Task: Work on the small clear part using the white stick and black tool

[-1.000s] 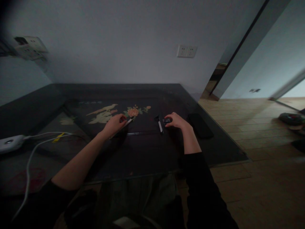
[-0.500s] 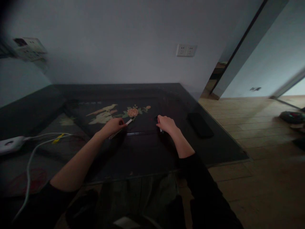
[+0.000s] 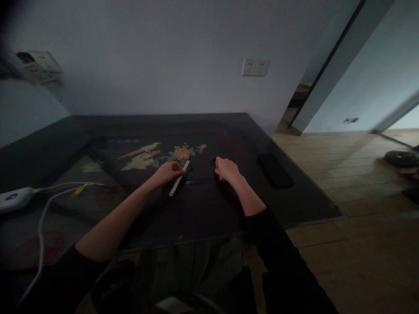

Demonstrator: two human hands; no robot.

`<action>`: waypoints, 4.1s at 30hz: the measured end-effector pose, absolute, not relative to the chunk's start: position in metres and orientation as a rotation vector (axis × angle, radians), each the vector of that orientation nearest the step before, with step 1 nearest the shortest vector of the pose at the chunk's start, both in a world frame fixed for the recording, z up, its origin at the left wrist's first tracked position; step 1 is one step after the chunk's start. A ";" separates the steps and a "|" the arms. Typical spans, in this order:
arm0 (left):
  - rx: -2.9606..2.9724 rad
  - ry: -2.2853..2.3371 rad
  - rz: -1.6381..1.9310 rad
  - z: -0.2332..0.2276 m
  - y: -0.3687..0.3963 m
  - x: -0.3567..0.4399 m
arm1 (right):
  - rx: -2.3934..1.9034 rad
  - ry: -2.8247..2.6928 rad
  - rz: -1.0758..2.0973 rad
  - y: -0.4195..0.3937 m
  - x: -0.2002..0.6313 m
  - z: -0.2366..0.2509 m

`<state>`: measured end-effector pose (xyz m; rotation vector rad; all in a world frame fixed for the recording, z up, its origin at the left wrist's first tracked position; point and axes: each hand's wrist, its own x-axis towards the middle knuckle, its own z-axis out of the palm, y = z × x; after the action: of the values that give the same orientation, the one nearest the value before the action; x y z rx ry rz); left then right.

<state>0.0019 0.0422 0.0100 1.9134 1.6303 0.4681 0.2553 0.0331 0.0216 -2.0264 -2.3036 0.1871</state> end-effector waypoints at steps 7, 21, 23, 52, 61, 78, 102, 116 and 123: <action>1.915 1.471 0.609 0.004 0.039 0.049 | -2.025 -2.297 0.174 0.032 0.254 0.020; 2.140 1.610 0.565 0.005 0.056 0.096 | -2.064 -2.284 0.159 0.028 0.248 0.025; 2.153 1.617 0.547 0.004 0.058 0.097 | -2.071 -2.276 0.162 0.027 0.248 0.026; 2.610 1.076 0.451 -0.014 0.013 0.059 | -2.082 -1.905 0.183 0.040 0.283 0.030; 2.561 1.124 0.435 -0.017 0.012 0.062 | -2.083 -2.063 0.159 0.044 0.295 0.015; 2.525 1.086 0.457 -0.018 0.016 0.060 | -2.112 -1.993 -0.006 0.041 0.279 0.013; 2.455 1.095 0.433 -0.014 0.015 0.061 | -2.112 -2.305 -0.151 0.029 0.246 0.020; 2.449 1.058 0.538 -0.018 0.016 0.060 | -2.096 -2.258 -0.197 0.031 0.246 0.015; 2.325 0.999 0.898 -0.012 0.018 0.059 | -1.822 -2.039 -0.077 0.035 0.252 0.018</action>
<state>0.0586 0.0184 -0.0120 2.3248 0.9991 0.8976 0.2524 0.0355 0.0181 -1.8221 -2.0387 -0.0766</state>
